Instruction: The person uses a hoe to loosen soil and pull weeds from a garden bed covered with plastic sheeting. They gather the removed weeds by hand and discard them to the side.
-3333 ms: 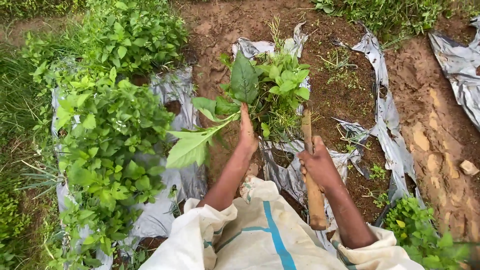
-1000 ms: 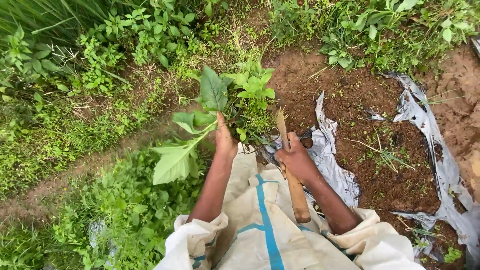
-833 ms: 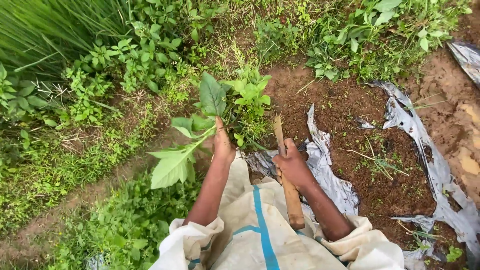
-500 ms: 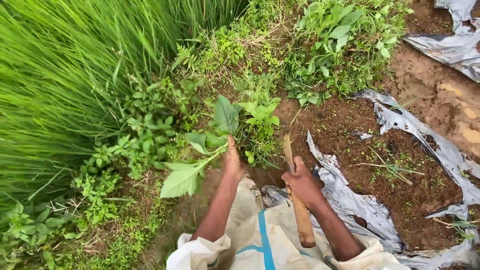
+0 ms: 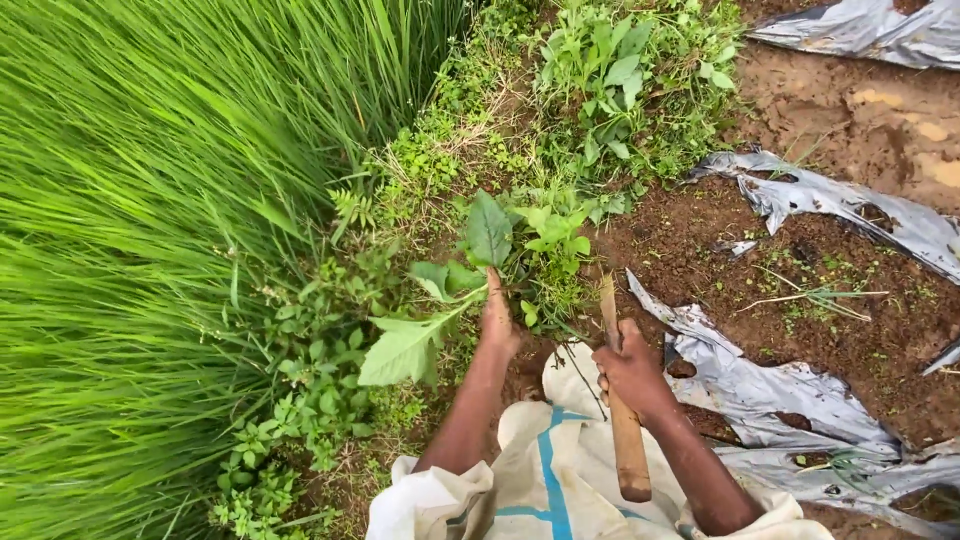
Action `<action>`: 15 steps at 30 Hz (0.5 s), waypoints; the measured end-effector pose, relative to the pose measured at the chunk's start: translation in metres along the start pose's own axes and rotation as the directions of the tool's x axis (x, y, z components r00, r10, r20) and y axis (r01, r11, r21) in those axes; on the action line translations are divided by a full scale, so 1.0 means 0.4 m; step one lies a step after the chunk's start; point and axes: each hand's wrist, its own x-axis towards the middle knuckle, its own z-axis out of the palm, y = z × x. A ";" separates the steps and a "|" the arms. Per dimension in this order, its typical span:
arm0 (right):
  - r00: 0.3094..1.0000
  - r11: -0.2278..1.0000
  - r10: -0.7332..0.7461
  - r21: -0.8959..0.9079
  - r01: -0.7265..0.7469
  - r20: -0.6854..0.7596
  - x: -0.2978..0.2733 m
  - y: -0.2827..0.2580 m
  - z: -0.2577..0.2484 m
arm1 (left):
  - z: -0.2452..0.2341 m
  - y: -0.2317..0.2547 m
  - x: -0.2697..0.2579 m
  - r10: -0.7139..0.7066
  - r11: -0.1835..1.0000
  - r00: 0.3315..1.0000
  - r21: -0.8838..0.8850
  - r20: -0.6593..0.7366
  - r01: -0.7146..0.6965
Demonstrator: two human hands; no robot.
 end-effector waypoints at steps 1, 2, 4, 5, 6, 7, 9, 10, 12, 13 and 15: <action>1.000 0.999 -0.002 0.053 0.002 -0.006 0.058 0.059 -0.004 | 0.009 0.014 0.012 -0.036 0.999 0.999 0.039 0.020 0.035; 1.000 0.997 0.009 0.072 -0.008 -0.007 0.046 0.015 0.005 | 0.013 0.019 0.027 -0.045 0.997 0.999 0.059 0.016 0.044; 1.000 0.994 0.024 0.104 -0.022 -0.018 0.034 -0.078 0.007 | 0.033 0.026 0.070 -0.094 0.995 0.995 0.039 0.028 0.093; 0.999 0.992 0.036 0.119 -0.033 -0.023 0.061 -0.060 0.008 | 0.050 0.048 0.062 -0.106 0.993 0.994 0.055 0.027 0.104; 0.998 0.989 0.052 0.140 -0.048 -0.023 0.094 -0.046 0.000 | 0.078 0.073 0.060 -0.126 0.989 0.992 0.076 0.020 0.124; 0.997 0.985 0.067 0.161 -0.063 -0.022 0.128 -0.034 -0.009 | 0.108 0.098 0.059 -0.146 0.985 0.989 0.097 0.014 0.144; 0.996 0.982 0.090 0.170 -0.085 -0.021 0.150 -0.102 -0.014 | 0.099 0.070 0.159 -0.182 0.980 0.983 0.089 0.007 0.181; 0.995 0.981 0.099 0.171 -0.094 -0.021 0.165 -0.139 -0.018 | 0.097 0.060 0.212 -0.206 0.976 0.979 0.073 0.008 0.204; 0.991 0.975 0.121 0.192 -0.109 -0.049 0.217 -0.150 -0.048 | 0.117 0.057 0.269 -0.234 0.971 0.972 0.050 -0.001 0.234; 0.989 0.974 0.131 0.197 -0.115 -0.073 0.244 -0.159 -0.065 | 0.131 0.059 0.300 -0.252 0.968 0.968 0.010 -0.005 0.252; 0.985 0.970 0.153 0.203 -0.134 -0.083 0.250 -0.233 -0.076 | 0.168 0.089 0.344 -0.279 0.959 0.960 0.045 -0.024 0.280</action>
